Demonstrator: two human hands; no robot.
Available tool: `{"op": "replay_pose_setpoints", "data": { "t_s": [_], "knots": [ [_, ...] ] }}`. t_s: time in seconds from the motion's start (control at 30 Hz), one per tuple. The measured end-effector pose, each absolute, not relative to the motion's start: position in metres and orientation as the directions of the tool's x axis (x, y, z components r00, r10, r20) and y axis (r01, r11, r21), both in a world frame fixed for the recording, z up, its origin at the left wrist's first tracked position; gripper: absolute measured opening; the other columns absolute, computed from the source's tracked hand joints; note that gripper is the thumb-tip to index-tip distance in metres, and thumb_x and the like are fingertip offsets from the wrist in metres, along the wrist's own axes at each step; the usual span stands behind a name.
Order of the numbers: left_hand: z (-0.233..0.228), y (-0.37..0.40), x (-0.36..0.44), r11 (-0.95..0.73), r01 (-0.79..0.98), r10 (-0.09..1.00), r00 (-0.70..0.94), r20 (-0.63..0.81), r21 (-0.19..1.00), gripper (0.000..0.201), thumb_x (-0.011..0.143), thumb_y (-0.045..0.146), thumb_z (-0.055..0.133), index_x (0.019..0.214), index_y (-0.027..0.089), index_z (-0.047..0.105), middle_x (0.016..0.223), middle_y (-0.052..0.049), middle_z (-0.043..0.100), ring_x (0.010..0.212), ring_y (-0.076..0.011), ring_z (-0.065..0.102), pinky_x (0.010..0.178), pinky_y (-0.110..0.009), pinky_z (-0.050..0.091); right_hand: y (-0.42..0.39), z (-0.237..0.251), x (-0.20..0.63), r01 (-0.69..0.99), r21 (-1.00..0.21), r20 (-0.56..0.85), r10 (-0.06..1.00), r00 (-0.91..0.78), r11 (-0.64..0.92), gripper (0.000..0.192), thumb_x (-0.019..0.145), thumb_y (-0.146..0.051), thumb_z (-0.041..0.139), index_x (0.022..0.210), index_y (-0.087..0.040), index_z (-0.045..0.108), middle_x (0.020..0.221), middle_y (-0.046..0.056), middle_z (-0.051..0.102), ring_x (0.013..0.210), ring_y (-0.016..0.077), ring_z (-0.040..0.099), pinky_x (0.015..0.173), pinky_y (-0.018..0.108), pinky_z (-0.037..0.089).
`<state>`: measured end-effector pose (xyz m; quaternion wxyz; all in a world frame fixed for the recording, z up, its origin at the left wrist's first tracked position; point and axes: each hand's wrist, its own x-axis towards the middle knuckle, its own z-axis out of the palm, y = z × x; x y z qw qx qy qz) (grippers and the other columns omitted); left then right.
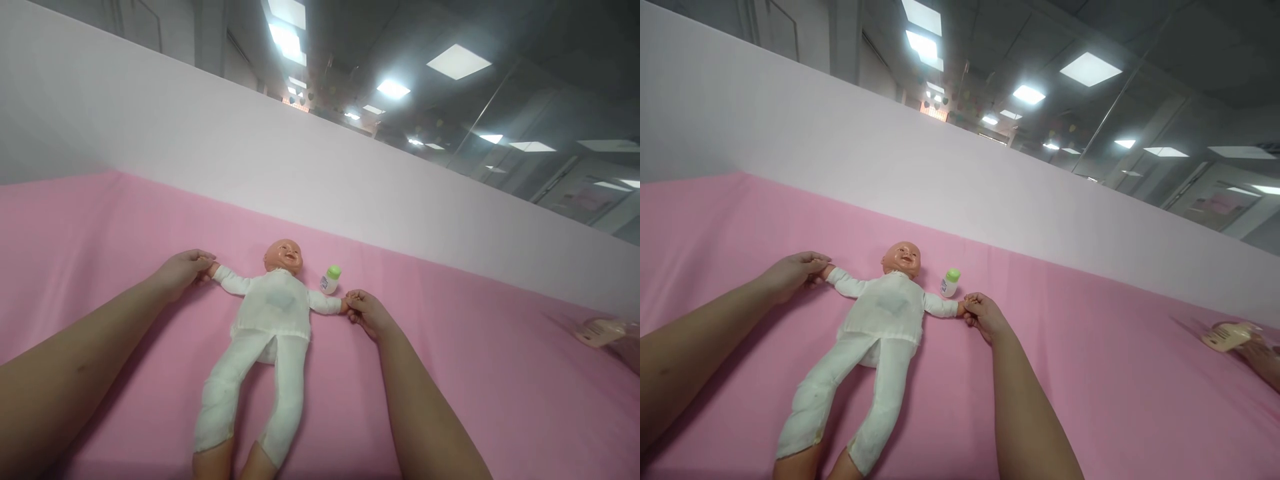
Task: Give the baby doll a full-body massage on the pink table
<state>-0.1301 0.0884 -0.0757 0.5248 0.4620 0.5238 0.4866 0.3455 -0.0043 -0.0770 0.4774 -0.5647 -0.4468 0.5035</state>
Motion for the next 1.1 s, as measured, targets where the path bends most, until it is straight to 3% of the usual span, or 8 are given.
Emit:
{"op": "replay_pose_setpoints", "data": {
  "t_s": [0.17, 0.33, 0.57, 0.73, 0.8, 1.1],
  "knots": [
    [-0.079, 0.091, -0.131, 0.059, 0.06, 0.998, -0.042, -0.057, 0.996, 0.027, 0.071, 0.042, 0.075, 0.079, 0.018, 0.064, 0.059, 0.0, 0.059, 0.047, -0.0115, 0.05, 0.041, -0.02, 0.038, -0.002, -0.079, 0.339, 0.109, -0.982, -0.137, 0.979, 0.152, -0.155, 0.028, 0.076, -0.039, 0.074, 0.078, -0.021, 0.053, 0.048, -0.005, 0.052, 0.038, 0.0093, 0.042, 0.036, 0.02, 0.03],
    [-0.083, 0.095, -0.131, 0.065, 0.094, 0.996, -0.068, -0.059, 0.993, 0.026, 0.075, 0.041, 0.069, 0.084, 0.017, 0.068, 0.061, -0.002, 0.061, 0.047, -0.0125, 0.051, 0.04, -0.021, 0.04, 0.0, -0.083, 0.337, 0.138, -0.979, -0.123, 0.972, 0.2, -0.152, 0.035, 0.085, -0.053, 0.064, 0.075, -0.022, 0.051, 0.043, -0.007, 0.044, 0.034, 0.0081, 0.033, 0.034, 0.02, 0.022],
    [-0.076, 0.091, -0.129, 0.125, -0.03, 0.986, -0.104, -0.127, 0.992, 0.03, 0.071, 0.021, 0.062, 0.1, 0.014, 0.067, 0.068, -0.005, 0.064, 0.047, -0.0132, 0.056, 0.044, -0.023, 0.046, 0.003, -0.084, 0.339, 0.073, -0.99, -0.103, 0.973, 0.206, -0.12, 0.021, 0.086, -0.039, 0.065, 0.096, -0.021, 0.06, 0.056, -0.006, 0.051, 0.039, 0.0071, 0.036, 0.036, 0.019, 0.023],
    [-0.073, 0.089, -0.129, 0.135, -0.074, 0.988, -0.07, -0.141, 0.988, 0.04, 0.068, 0.016, 0.065, 0.108, 0.012, 0.064, 0.066, -0.003, 0.063, 0.048, -0.013, 0.056, 0.045, -0.022, 0.045, -0.005, -0.076, 0.345, 0.016, -0.991, -0.131, 0.985, 0.116, -0.134, 0.034, 0.079, -0.028, 0.074, 0.111, -0.019, 0.064, 0.072, 0.002, 0.064, 0.055, 0.0124, 0.056, 0.05, 0.026, 0.047],
    [-0.075, 0.09, -0.13, 0.121, -0.076, 0.991, -0.052, -0.125, 0.99, 0.042, 0.067, 0.018, 0.068, 0.109, 0.013, 0.065, 0.067, -0.003, 0.064, 0.05, -0.013, 0.057, 0.046, -0.022, 0.046, -0.008, -0.073, 0.348, 0.005, -0.99, -0.14, 0.988, 0.069, -0.141, 0.039, 0.075, -0.025, 0.077, 0.112, -0.019, 0.065, 0.076, 0.004, 0.066, 0.059, 0.0135, 0.059, 0.055, 0.028, 0.051],
    [-0.074, 0.089, -0.129, 0.104, 0.009, 0.994, -0.028, -0.103, 0.995, 0.037, 0.062, 0.036, 0.079, 0.091, 0.015, 0.072, 0.066, -0.004, 0.066, 0.049, -0.0127, 0.053, 0.043, -0.023, 0.041, -0.003, -0.075, 0.343, 0.101, -0.98, -0.164, 0.985, 0.051, -0.169, 0.026, 0.07, -0.031, 0.077, 0.08, -0.02, 0.056, 0.054, -0.004, 0.057, 0.041, 0.009, 0.045, 0.038, 0.02, 0.03]
  ]
}}
